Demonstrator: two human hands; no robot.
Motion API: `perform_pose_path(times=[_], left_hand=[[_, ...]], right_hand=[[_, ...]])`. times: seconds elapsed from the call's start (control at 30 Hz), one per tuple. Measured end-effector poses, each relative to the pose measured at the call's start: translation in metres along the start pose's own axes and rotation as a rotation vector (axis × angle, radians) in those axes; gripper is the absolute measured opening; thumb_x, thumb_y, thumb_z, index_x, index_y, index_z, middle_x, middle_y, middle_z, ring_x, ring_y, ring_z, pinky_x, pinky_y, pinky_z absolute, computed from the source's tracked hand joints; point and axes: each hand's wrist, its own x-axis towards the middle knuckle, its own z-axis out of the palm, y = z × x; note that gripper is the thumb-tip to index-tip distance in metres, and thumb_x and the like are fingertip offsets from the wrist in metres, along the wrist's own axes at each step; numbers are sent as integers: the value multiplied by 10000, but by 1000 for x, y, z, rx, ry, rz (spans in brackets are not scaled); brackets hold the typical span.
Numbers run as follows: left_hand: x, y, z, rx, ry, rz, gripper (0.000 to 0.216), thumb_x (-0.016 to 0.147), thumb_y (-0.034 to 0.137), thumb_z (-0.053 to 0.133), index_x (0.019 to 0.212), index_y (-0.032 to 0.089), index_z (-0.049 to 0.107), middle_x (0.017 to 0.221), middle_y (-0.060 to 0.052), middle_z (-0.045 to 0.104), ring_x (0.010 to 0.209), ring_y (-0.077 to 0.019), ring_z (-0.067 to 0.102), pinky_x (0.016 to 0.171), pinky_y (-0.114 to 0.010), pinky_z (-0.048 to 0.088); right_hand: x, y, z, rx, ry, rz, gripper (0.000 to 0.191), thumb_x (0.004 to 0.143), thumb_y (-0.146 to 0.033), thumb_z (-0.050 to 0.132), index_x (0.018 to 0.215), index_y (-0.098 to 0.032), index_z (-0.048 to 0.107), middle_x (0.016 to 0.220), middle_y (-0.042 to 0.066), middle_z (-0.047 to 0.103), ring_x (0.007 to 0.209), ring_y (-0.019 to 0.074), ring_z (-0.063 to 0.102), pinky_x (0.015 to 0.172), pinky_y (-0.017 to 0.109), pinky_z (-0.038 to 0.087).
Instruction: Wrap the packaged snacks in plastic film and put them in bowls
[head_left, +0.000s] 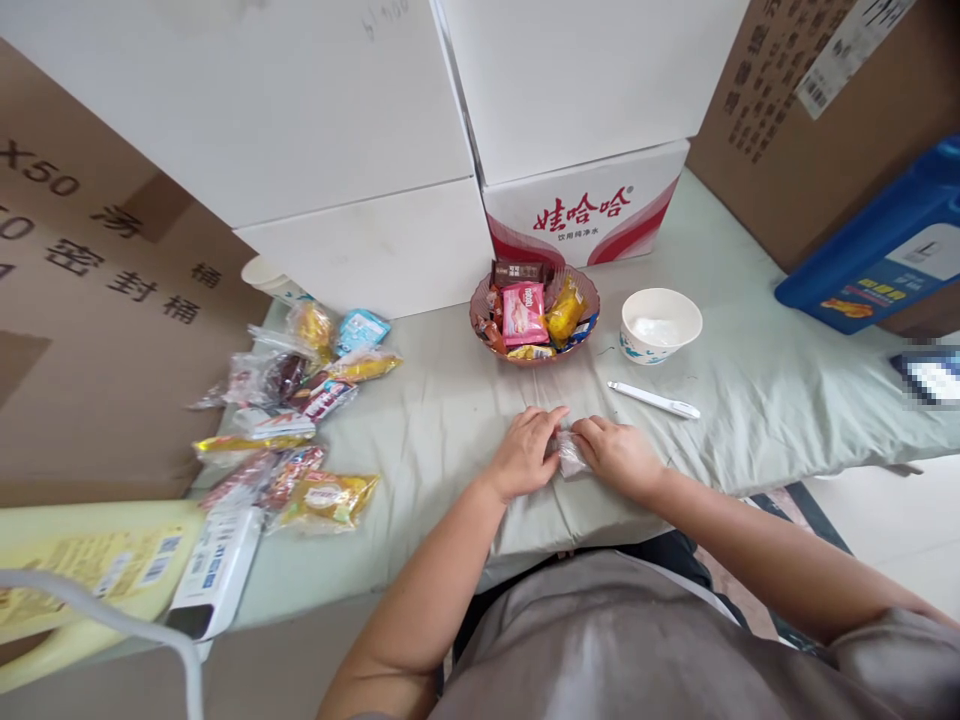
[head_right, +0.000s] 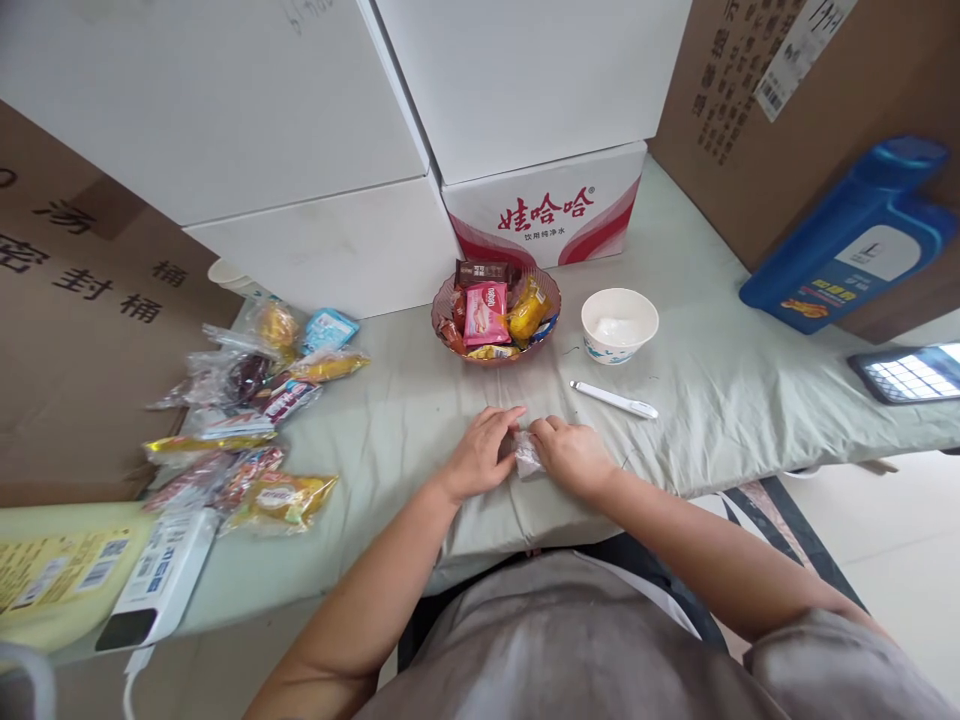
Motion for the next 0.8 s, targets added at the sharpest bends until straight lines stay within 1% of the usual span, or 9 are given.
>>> perform_pose_path(times=[0.07, 0.13, 0.23, 0.33, 0.47, 0.53, 0.6, 0.7, 0.8], left_hand=[[0, -1, 0, -30, 37, 15, 597, 763, 83, 513, 1346, 176, 422, 989, -66, 620, 989, -240, 525, 940, -434, 440], [0, 0, -1, -60, 61, 25, 450, 797, 82, 481, 1235, 183, 505, 975, -66, 606, 967, -227, 526, 917, -415, 453], [1, 3, -2, -28, 50, 1, 131, 848, 237, 576, 968, 196, 610, 1037, -86, 573, 1005, -240, 513, 912, -419, 459], [3, 7, -2, 38, 25, -50, 202, 755, 344, 727, 854, 201, 626, 1098, -91, 558, 1082, -275, 494, 952, -457, 440], [2, 8, -2, 37, 8, -72, 281, 694, 320, 783, 888, 201, 618, 1109, -81, 570, 1110, -278, 495, 970, -459, 428], [2, 8, -3, 42, 2, -64, 308, 684, 329, 792, 893, 193, 612, 1116, -88, 570, 1114, -282, 494, 971, -458, 428], [2, 7, -3, 31, 5, -41, 300, 705, 334, 774, 905, 189, 604, 1119, -94, 572, 1115, -283, 495, 976, -457, 428], [1, 4, -5, -48, 123, -24, 175, 812, 282, 650, 947, 196, 581, 1091, -90, 577, 1084, -249, 518, 961, -430, 443], [-2, 0, -8, -133, 343, -81, 159, 868, 292, 561, 997, 200, 547, 1052, -84, 566, 1018, -218, 547, 876, -388, 477]], right_hand=[[2, -5, 3, -56, -11, 7, 263, 991, -273, 398, 1025, -174, 639, 878, 83, 672, 669, 161, 624, 548, 270, 332], [2, -9, 6, -92, -18, 14, 265, 989, -266, 390, 1014, -178, 639, 873, 81, 667, 651, 164, 618, 526, 281, 296], [1, -9, 9, -108, -30, 10, 266, 991, -274, 384, 1014, -184, 633, 881, 77, 662, 658, 171, 614, 527, 289, 280], [5, 5, 5, -98, -7, 35, 273, 992, -323, 398, 1027, -185, 631, 891, 79, 659, 686, 185, 608, 555, 291, 318], [9, 30, -10, -115, 175, 154, 240, 967, -255, 430, 1017, -154, 643, 921, 114, 648, 846, 244, 598, 715, 331, 419], [6, 34, -16, -46, 239, 48, 221, 954, -236, 454, 1029, -157, 647, 983, 120, 646, 960, 258, 571, 844, 365, 431], [2, 28, -15, 38, 219, -79, 216, 939, -254, 501, 1079, -167, 640, 1036, 113, 645, 1004, 253, 551, 907, 383, 426], [0, 13, -8, 51, 96, -65, 219, 907, -257, 562, 1093, -168, 634, 986, 103, 647, 952, 247, 556, 867, 387, 439], [1, 7, -4, 94, 42, -5, 91, 887, -210, 563, 935, -180, 634, 895, 81, 635, 905, 234, 564, 835, 368, 444]])
